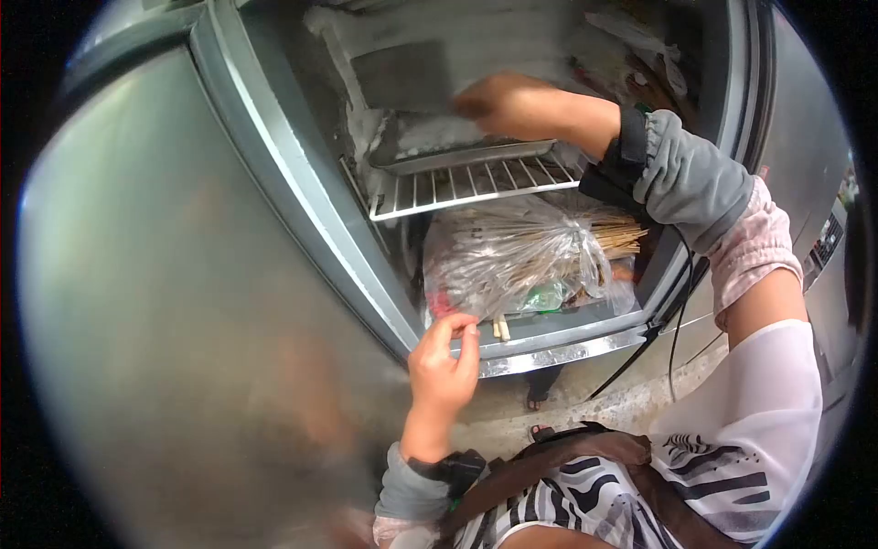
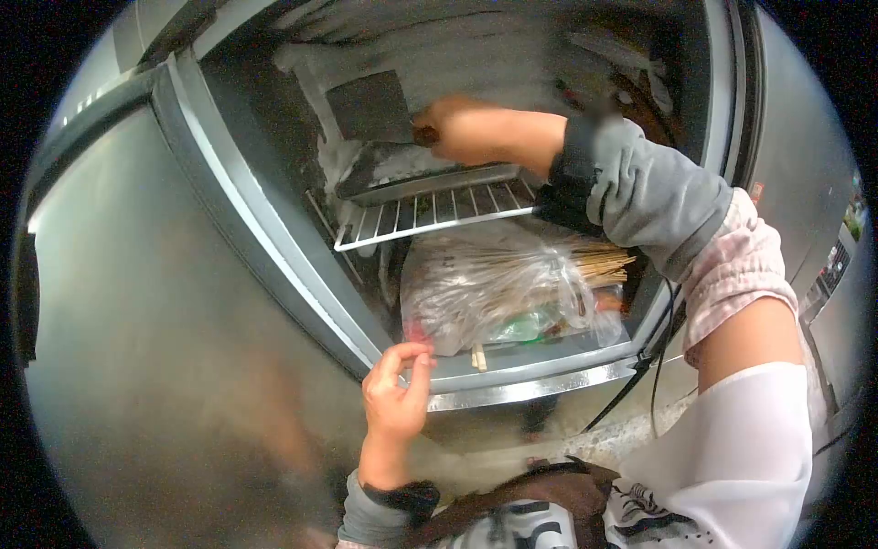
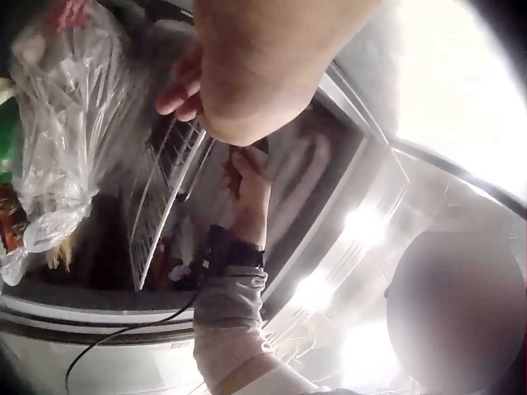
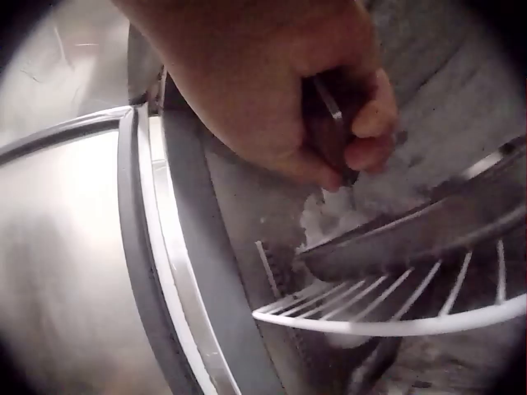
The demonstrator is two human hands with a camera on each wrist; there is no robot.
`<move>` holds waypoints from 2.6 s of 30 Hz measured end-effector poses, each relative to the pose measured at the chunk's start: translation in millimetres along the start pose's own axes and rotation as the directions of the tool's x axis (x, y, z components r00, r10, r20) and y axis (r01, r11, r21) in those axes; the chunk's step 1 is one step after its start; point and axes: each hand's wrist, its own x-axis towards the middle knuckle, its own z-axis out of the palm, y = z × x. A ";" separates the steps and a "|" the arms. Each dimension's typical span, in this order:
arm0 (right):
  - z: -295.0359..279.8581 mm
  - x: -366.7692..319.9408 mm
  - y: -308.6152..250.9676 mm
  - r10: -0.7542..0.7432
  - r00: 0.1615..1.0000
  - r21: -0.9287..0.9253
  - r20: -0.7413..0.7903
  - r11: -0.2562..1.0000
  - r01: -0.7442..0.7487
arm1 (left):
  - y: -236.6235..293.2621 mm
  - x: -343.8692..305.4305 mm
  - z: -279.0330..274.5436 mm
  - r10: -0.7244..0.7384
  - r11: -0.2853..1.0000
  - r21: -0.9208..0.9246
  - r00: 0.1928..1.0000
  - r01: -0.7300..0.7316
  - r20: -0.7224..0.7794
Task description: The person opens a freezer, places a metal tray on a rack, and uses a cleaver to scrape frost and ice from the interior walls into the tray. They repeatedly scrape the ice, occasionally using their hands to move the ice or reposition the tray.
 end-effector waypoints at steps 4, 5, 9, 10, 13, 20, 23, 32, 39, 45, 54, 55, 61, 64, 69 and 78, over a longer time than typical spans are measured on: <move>-36.1 -50.7 -29.0 0.366 0.926 0.462 0.091 0.808 -0.365 | -8.4 -7.2 0.8 -0.051 0.998 -0.041 0.998 0.052 0.026; -32.9 -65.6 -35.1 0.366 0.926 0.461 0.088 0.809 -0.364 | -10.1 -9.0 3.0 -0.131 0.986 -0.105 0.991 0.132 0.016; -12.5 -107.4 -67.5 0.272 0.962 0.999 0.037 0.011 -0.042 | -4.9 -14.0 6.5 -0.050 0.997 -0.046 0.995 0.055 0.090; -7.9 -113.2 -74.8 0.231 0.972 0.996 0.043 -0.082 -0.024 | -2.5 -14.7 6.4 -0.075 0.995 -0.052 0.993 0.080 0.092; -8.3 -114.2 -104.3 0.231 0.968 0.989 0.094 -0.132 -0.065 | -2.5 -22.0 3.3 -0.107 0.993 -0.042 0.991 0.111 0.083; 6.8 -82.8 -132.2 0.128 0.983 0.966 0.134 -0.237 -0.101 | 3.9 -42.7 -11.2 -0.194 0.978 -0.064 0.978 0.199 0.083; -5.7 -69.8 -132.2 0.132 0.955 0.963 0.266 -0.077 -0.257 | -0.7 -46.9 -21.1 -0.220 0.970 -0.091 0.974 0.225 0.056; -11.7 -57.8 -109.5 0.156 0.976 0.968 0.150 0.176 -0.177 | -8.4 -53.6 -42.1 -0.257 0.952 -0.170 0.966 0.256 0.018; -28.2 -51.4 -102.9 0.317 0.947 0.623 0.059 0.729 -0.283 | -19.9 -50.7 -54.0 -0.265 0.953 -0.140 0.963 0.270 0.055; -50.8 -58.6 -105.9 0.281 0.953 0.622 -0.114 0.768 -0.152 | -29.9 -51.4 -63.9 -0.243 0.957 -0.156 0.970 0.243 0.014; -97.8 -20.8 -114.4 0.344 0.939 0.572 -0.020 0.774 -0.272 | -41.0 -53.0 -76.2 -0.219 0.966 -0.121 0.972 0.228 0.081; -93.0 -0.3 -105.3 0.370 0.929 0.595 0.023 0.742 -0.310 | -42.0 -54.0 -77.6 -0.207 0.969 -0.118 0.976 0.215 0.073; -72.7 12.6 -55.6 0.311 0.947 0.691 0.075 0.669 -0.274 | -32.8 -48.7 -72.1 -0.165 0.985 -0.051 0.986 0.166 0.029; -79.5 -26.2 -78.0 0.300 0.952 0.684 0.060 0.682 -0.258 | -33.9 -50.3 -68.2 -0.153 0.988 -0.008 0.988 0.153 0.012; -101.8 -10.5 -77.5 0.374 0.902 0.536 0.215 0.727 -0.429 | -34.2 -45.3 -69.0 -0.020 0.993 0.119 1.000 0.020 -0.001; -49.8 -46.7 -39.3 0.262 0.949 0.789 0.174 0.540 -0.293 | -4.4 -21.1 -39.0 -0.047 0.998 0.036 0.995 0.050 -0.084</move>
